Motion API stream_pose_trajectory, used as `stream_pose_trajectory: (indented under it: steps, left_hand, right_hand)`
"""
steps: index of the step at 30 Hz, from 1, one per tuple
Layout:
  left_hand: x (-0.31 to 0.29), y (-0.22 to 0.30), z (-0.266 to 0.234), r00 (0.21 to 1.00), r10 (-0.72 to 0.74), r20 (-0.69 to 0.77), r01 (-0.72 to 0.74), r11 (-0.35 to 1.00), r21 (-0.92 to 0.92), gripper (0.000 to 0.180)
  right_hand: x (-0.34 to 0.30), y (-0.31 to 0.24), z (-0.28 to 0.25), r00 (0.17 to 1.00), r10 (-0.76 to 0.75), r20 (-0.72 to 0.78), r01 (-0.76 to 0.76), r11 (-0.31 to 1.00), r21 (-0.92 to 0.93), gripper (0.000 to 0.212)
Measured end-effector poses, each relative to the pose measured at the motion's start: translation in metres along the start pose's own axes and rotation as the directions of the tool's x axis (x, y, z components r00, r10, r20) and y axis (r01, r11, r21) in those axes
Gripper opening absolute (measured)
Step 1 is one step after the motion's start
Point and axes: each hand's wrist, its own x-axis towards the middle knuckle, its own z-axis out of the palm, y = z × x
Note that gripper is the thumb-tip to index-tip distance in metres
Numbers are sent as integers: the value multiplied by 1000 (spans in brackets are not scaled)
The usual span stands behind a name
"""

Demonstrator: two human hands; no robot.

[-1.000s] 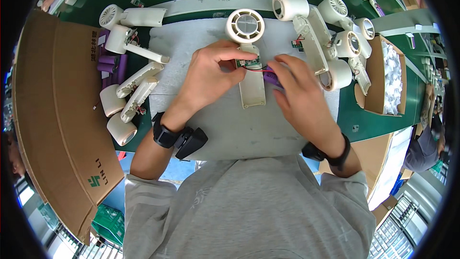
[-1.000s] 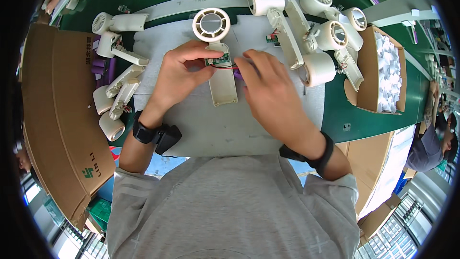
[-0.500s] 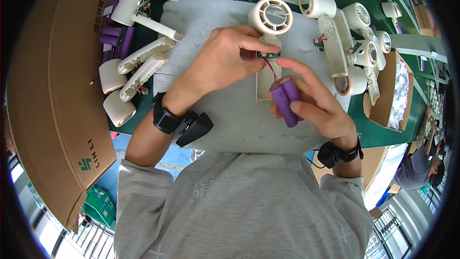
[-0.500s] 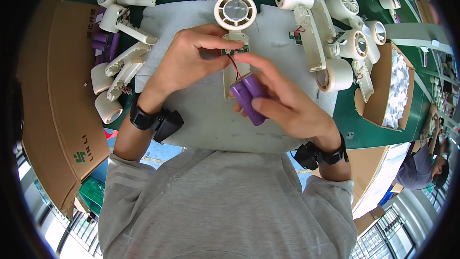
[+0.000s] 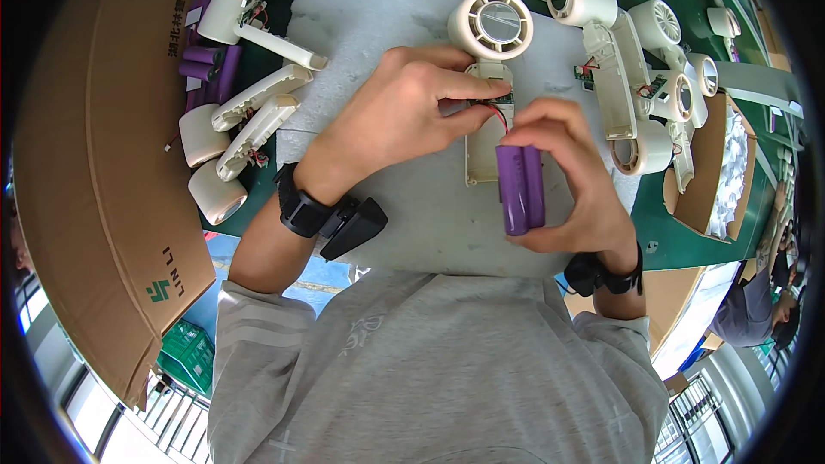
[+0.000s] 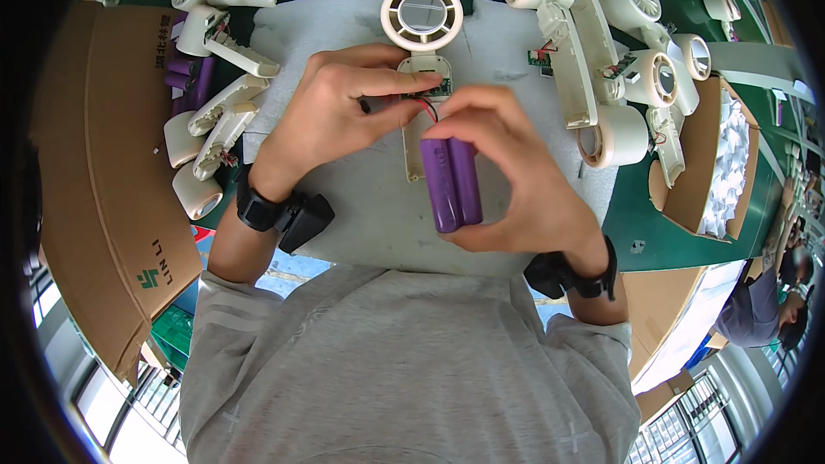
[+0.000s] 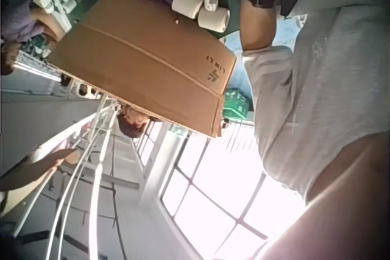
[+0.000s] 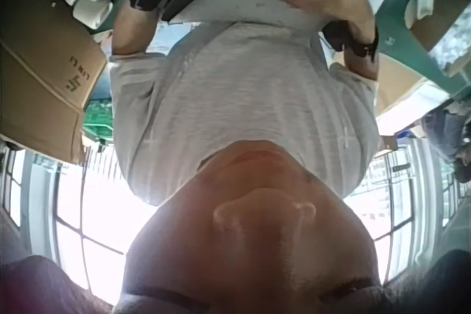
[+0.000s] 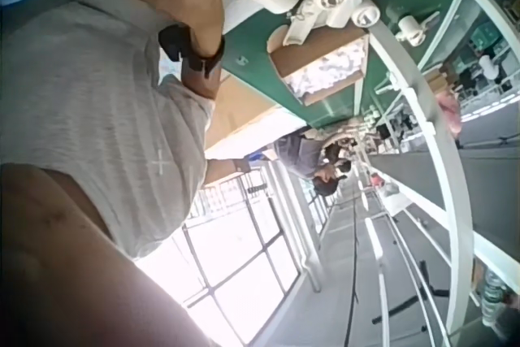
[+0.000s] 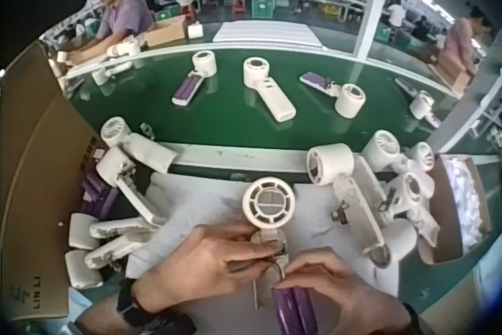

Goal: The person assembles portable fans by taking batteries from a cardboard box, connecting the battery wires to the circuit board, and placing the batteries inside the fan casing.

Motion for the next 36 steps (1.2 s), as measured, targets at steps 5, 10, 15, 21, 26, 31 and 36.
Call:
stream_pose_trajectory:
  steps: [5,10,15,21,26,31,36]
  left_hand:
    - [0,-1,-4,998,-8,57,7,1000,22,31]
    - [1,-5,-2,999,37,26,-38,999,15,28]
    - [2,-5,-4,999,21,34,-21,1000,-10,24]
    - [2,-7,-2,999,33,-5,-34,998,-51,22]
    - [1,-7,-2,1000,22,3,-21,998,-63,21]
    - [1,-9,-3,1000,26,6,-25,995,-95,20]
    - [3,-7,-8,998,-6,57,13,992,-125,21]
  right_hand:
    - [4,2,12,967,-251,48,244,850,-468,73]
    - [3,6,19,976,-217,-27,170,831,-531,69]
    - [4,7,22,972,-232,-33,167,787,-594,67]
    - [-3,13,28,956,-272,-108,156,784,-601,56]
    - [-1,10,27,947,-301,-110,147,714,-684,50]
    - [-2,9,32,950,-280,-142,107,715,-691,49]
    - [-3,7,35,953,-258,-160,67,693,-718,46]
